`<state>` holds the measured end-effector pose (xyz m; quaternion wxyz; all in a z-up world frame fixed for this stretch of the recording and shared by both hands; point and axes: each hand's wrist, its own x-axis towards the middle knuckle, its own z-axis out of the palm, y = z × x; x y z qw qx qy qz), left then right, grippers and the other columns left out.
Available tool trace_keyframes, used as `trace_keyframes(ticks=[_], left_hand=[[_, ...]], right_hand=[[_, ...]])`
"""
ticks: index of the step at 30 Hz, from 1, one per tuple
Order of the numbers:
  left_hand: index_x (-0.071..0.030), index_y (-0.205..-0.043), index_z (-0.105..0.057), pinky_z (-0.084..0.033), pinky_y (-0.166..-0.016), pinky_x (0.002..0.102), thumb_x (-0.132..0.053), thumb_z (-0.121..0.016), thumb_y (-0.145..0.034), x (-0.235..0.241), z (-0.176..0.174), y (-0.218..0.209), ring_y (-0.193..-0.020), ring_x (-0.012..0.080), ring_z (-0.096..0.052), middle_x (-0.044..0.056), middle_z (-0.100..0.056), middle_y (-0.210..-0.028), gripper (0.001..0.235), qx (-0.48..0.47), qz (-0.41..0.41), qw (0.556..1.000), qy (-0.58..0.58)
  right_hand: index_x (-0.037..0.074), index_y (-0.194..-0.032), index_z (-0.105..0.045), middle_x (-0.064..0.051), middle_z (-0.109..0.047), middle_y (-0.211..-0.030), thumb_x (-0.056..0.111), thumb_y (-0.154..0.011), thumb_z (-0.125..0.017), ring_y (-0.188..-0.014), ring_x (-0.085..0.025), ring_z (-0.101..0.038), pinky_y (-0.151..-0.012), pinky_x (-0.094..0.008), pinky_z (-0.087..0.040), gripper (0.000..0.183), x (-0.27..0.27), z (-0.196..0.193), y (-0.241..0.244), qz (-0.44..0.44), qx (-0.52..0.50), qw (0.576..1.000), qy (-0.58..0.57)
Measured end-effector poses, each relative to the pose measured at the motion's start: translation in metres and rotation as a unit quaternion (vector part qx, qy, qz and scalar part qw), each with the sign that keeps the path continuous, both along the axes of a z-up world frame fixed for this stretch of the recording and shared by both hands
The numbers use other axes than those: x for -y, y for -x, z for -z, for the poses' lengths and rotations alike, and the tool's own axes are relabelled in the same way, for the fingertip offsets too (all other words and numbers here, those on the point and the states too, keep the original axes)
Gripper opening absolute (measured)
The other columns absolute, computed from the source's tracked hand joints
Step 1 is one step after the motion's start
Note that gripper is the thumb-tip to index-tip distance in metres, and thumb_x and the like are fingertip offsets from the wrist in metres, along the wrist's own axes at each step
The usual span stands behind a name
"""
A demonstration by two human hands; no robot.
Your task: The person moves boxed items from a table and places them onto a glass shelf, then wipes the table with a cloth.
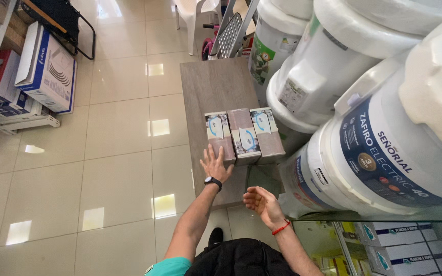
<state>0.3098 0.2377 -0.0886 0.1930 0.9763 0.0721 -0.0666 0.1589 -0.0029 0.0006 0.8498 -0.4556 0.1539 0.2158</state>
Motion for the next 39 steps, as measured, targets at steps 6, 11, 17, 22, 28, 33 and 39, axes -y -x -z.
trace_keyframes(ticks=[6,11,17,22,28,33,39], left_hand=[[-0.035,-0.195,-0.051,-0.026,-0.141,0.098,-0.095,-0.082,-0.100,-0.005,0.010,-0.011,-0.192,0.0567,-0.018,0.020,-0.005,-0.214,0.117,0.082,-0.026,0.995,0.051],[-0.029,-0.188,-0.057,-0.033,-0.144,0.095,-0.099,-0.080,-0.101,-0.019,0.000,-0.006,-0.192,0.0560,-0.027,0.027,-0.018,-0.210,0.114,0.085,0.004,0.995,0.054],[-0.031,-0.193,-0.053,-0.037,-0.144,0.092,-0.095,-0.077,-0.107,-0.051,0.003,-0.016,-0.191,0.0530,-0.031,0.026,-0.021,-0.210,0.110,0.079,0.043,0.995,0.042],[-0.035,-0.193,-0.050,-0.043,-0.143,0.088,-0.097,-0.075,-0.106,-0.071,-0.001,-0.020,-0.191,0.0518,-0.032,0.024,-0.021,-0.209,0.111,0.067,0.060,0.995,0.031],[-0.024,-0.184,-0.056,-0.051,-0.137,0.086,-0.103,-0.093,-0.080,-0.042,-0.005,-0.027,-0.184,0.0599,-0.041,0.034,-0.025,-0.204,0.136,0.077,0.019,0.995,0.065],[-0.019,-0.164,-0.055,-0.062,-0.122,0.073,-0.059,-0.098,-0.079,-0.031,-0.013,-0.027,-0.177,0.0640,-0.053,0.040,-0.023,-0.202,0.103,0.035,-0.044,0.993,0.105],[-0.021,-0.175,-0.054,-0.061,-0.119,0.073,-0.053,-0.093,-0.071,-0.049,-0.004,0.007,-0.175,0.0606,-0.054,0.036,-0.025,-0.203,0.115,0.025,-0.027,0.998,0.052]], right_hand=[[-0.001,-0.135,-0.089,-0.024,-0.093,-0.118,0.035,-0.133,-0.068,-0.106,-0.038,-0.091,-0.094,-0.053,-0.077,0.042,-0.028,0.001,-0.033,0.001,-0.016,1.000,0.011],[0.010,-0.139,-0.088,-0.020,-0.097,-0.116,0.040,-0.133,-0.064,-0.107,-0.037,-0.096,-0.095,-0.051,-0.076,0.039,-0.035,0.032,-0.051,-0.028,-0.041,0.999,0.020],[0.009,-0.139,-0.088,-0.020,-0.097,-0.115,0.039,-0.134,-0.064,-0.106,-0.036,-0.096,-0.098,-0.050,-0.075,0.039,-0.039,0.027,-0.051,-0.015,-0.042,0.999,0.026],[0.008,-0.139,-0.087,-0.019,-0.096,-0.112,0.038,-0.135,-0.060,-0.105,-0.035,-0.095,-0.098,-0.050,-0.075,0.040,-0.043,0.030,-0.045,-0.010,-0.036,0.999,0.036],[0.008,-0.138,-0.088,-0.019,-0.097,-0.113,0.038,-0.133,-0.064,-0.106,-0.035,-0.097,-0.096,-0.048,-0.076,0.038,-0.042,0.032,-0.033,0.012,-0.057,0.998,0.020],[0.010,-0.136,-0.088,-0.017,-0.096,-0.113,0.038,-0.134,-0.064,-0.104,-0.034,-0.095,-0.097,-0.048,-0.074,0.037,-0.037,0.036,-0.022,0.027,-0.065,0.997,0.024],[0.010,-0.136,-0.088,-0.017,-0.098,-0.114,0.039,-0.133,-0.065,-0.106,-0.033,-0.097,-0.098,-0.048,-0.076,0.037,-0.032,0.054,-0.021,0.020,-0.077,0.997,0.019]])
